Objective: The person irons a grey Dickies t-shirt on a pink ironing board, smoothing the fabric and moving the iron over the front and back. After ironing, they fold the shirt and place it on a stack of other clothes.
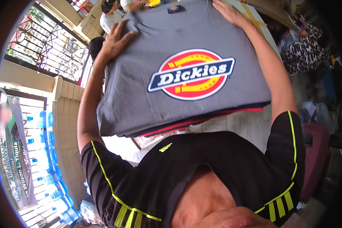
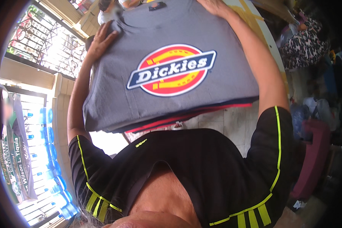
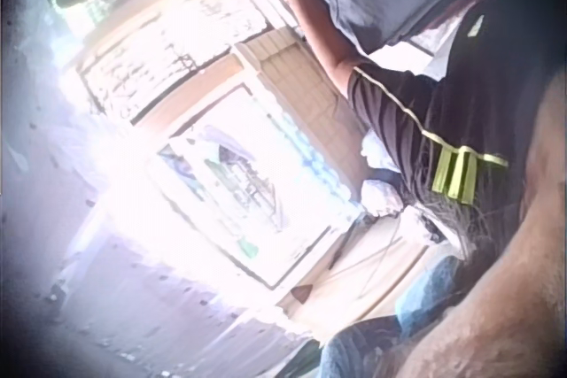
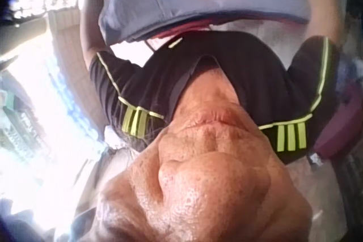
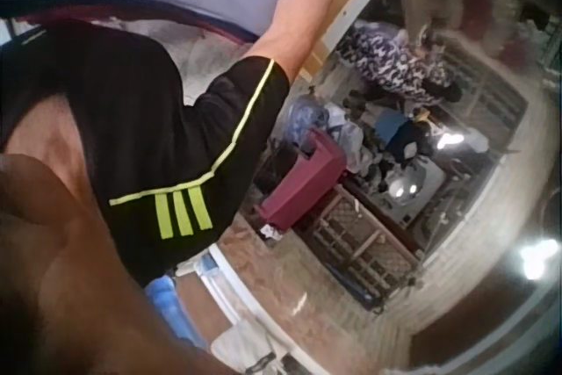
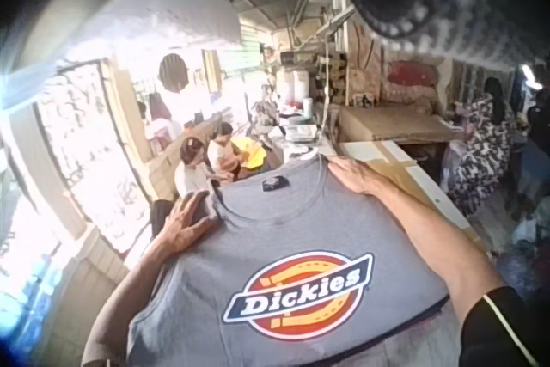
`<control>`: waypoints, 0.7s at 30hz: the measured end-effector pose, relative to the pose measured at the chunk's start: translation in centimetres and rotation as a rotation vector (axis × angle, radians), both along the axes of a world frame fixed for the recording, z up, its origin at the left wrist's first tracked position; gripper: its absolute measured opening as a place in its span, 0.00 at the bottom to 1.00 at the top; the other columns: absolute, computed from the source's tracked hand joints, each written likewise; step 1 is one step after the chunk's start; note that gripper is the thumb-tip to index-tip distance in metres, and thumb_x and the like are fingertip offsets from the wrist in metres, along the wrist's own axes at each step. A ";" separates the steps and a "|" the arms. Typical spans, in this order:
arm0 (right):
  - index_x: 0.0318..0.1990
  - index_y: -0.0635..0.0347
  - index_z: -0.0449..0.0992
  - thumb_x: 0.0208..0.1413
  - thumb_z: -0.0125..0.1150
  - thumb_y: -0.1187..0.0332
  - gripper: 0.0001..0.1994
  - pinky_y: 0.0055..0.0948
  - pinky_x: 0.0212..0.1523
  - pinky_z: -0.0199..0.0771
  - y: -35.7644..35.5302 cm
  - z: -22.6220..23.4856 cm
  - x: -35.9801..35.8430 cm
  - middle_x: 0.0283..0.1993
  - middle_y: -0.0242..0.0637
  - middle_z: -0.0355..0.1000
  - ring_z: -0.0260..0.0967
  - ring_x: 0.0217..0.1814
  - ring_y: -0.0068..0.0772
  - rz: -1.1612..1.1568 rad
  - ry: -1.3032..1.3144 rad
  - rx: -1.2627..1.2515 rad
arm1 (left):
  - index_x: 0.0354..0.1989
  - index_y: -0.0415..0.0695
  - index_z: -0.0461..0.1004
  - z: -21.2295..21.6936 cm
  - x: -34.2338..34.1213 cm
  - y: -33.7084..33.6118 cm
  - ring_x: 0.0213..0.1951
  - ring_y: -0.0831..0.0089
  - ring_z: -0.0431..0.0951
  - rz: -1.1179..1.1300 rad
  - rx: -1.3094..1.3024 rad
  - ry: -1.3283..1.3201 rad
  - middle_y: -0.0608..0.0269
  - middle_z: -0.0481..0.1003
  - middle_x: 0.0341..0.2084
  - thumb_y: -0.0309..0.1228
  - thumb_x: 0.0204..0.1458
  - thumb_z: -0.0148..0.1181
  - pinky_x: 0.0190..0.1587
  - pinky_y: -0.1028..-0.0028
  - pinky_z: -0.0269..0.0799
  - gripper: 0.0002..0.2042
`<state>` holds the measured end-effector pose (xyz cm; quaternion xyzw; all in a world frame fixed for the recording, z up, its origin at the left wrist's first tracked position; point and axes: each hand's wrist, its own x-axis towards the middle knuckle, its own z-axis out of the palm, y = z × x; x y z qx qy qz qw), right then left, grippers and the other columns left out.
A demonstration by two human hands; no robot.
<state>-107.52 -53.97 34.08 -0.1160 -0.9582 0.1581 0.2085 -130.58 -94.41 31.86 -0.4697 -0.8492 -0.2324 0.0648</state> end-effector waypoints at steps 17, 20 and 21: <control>0.50 0.70 0.73 0.65 0.51 0.71 0.12 0.29 0.59 0.65 -8.5 -4.1 35.4 0.52 0.42 0.73 0.69 0.56 0.31 -0.391 0.817 -0.270 | 0.22 0.43 0.74 12.1 40.9 -9.9 0.23 0.68 0.73 -1.071 1.078 -0.715 0.63 0.73 0.23 0.33 0.55 0.61 0.26 0.71 0.65 0.11; 0.48 0.67 0.73 0.64 0.51 0.72 0.10 0.28 0.56 0.66 -10.0 -14.6 43.3 0.50 0.40 0.73 0.68 0.53 0.29 -0.537 0.661 -0.327 | 0.24 0.42 0.75 12.4 44.6 -7.9 0.23 0.68 0.73 -1.097 1.264 -1.001 0.61 0.74 0.25 0.28 0.55 0.60 0.25 0.70 0.63 0.08; 0.48 0.65 0.73 0.64 0.51 0.72 0.09 0.28 0.55 0.67 -11.2 -18.9 45.1 0.48 0.38 0.73 0.68 0.52 0.28 -0.504 0.616 -0.430 | 0.24 0.41 0.74 12.5 46.4 -7.2 0.22 0.69 0.72 -1.042 1.369 -1.030 0.62 0.73 0.24 0.26 0.55 0.60 0.24 0.69 0.62 0.08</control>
